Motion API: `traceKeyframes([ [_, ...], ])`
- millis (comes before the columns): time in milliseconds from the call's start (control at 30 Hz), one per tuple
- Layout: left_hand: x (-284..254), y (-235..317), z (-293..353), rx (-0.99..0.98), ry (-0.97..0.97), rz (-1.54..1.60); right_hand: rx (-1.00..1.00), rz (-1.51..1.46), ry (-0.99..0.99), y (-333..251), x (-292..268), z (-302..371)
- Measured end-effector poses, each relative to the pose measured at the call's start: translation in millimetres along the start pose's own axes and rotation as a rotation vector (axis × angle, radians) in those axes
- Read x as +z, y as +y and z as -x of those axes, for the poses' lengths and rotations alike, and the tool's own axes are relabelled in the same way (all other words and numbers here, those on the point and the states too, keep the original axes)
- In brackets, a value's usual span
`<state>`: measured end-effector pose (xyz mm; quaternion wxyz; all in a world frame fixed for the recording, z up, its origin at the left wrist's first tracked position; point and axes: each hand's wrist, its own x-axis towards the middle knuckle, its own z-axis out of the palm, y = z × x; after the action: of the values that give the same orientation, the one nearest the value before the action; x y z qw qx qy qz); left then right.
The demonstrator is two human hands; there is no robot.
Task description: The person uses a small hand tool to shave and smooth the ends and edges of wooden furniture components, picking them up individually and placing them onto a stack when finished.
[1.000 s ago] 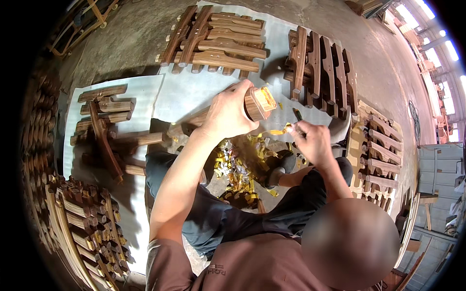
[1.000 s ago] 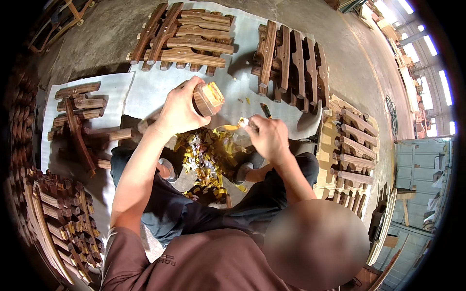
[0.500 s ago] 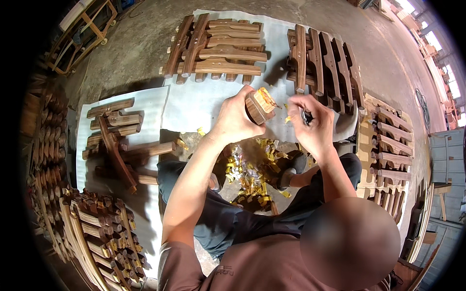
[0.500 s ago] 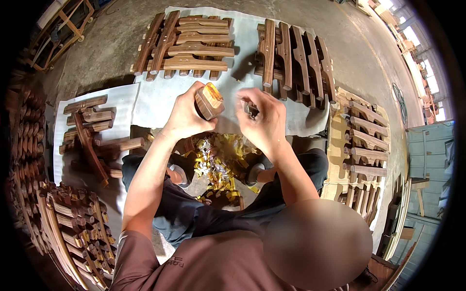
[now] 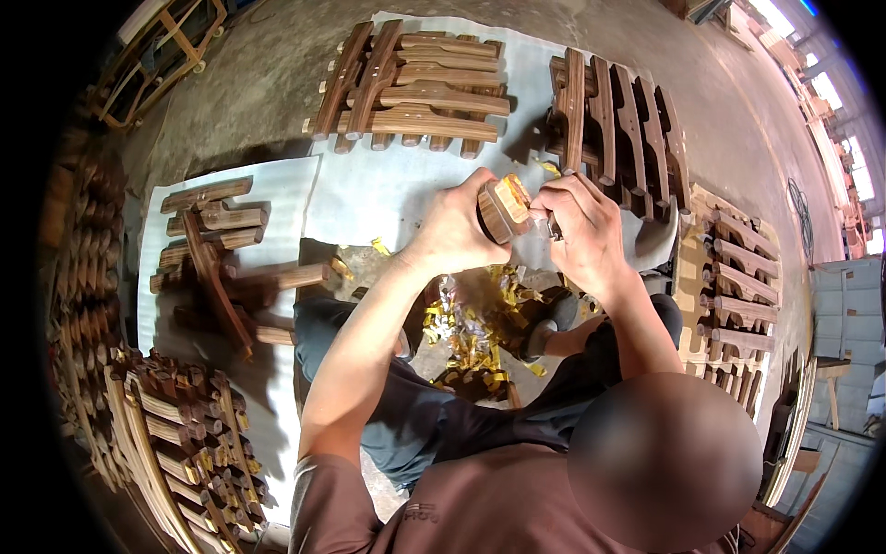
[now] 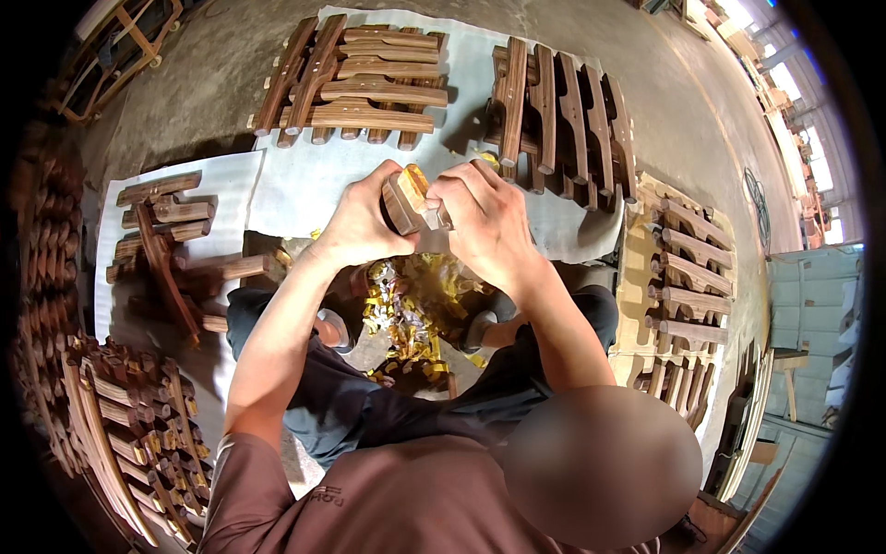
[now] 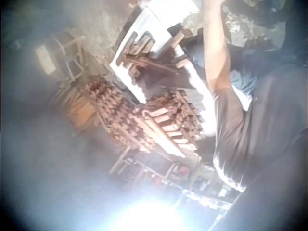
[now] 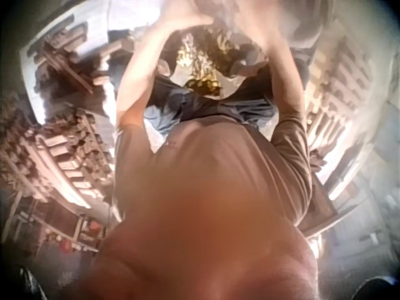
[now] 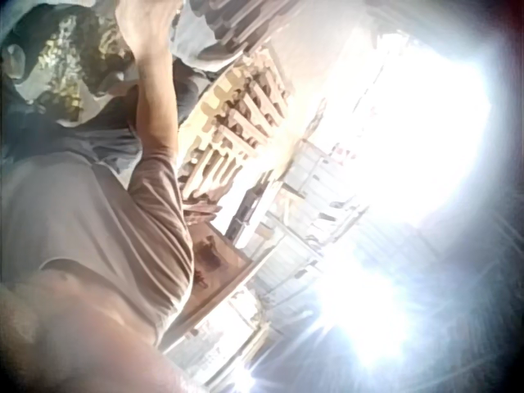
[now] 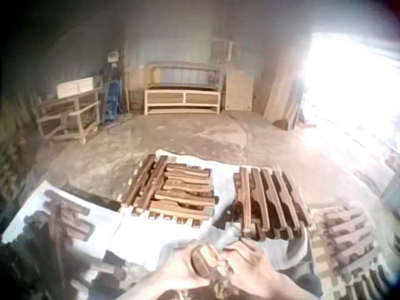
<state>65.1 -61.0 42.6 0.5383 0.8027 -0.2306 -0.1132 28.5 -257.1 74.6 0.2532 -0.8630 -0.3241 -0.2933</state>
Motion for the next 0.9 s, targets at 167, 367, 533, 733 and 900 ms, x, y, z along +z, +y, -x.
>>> traceKeyframes([
  [167, -1, 2, 1, 0.055, -0.096, -0.046, 0.055, -0.044, -0.023, 2, -10, 4],
  [367, -1, 10, 6, 0.181, -0.12, -0.155, 0.168, 0.133, 0.04, 27, -13, 3],
  [533, 6, 11, 1, 0.167, -0.118, -0.259, 0.185, 0.199, 0.121, 33, -17, -3],
  [733, 15, 14, 4, 0.185, -0.063, -0.392, 0.544, -0.32, 0.075, 4, -17, -10],
  [900, 9, 20, 2, 0.216, -0.051, -0.466, 0.748, -0.649, -0.037, -20, -28, 4],
])
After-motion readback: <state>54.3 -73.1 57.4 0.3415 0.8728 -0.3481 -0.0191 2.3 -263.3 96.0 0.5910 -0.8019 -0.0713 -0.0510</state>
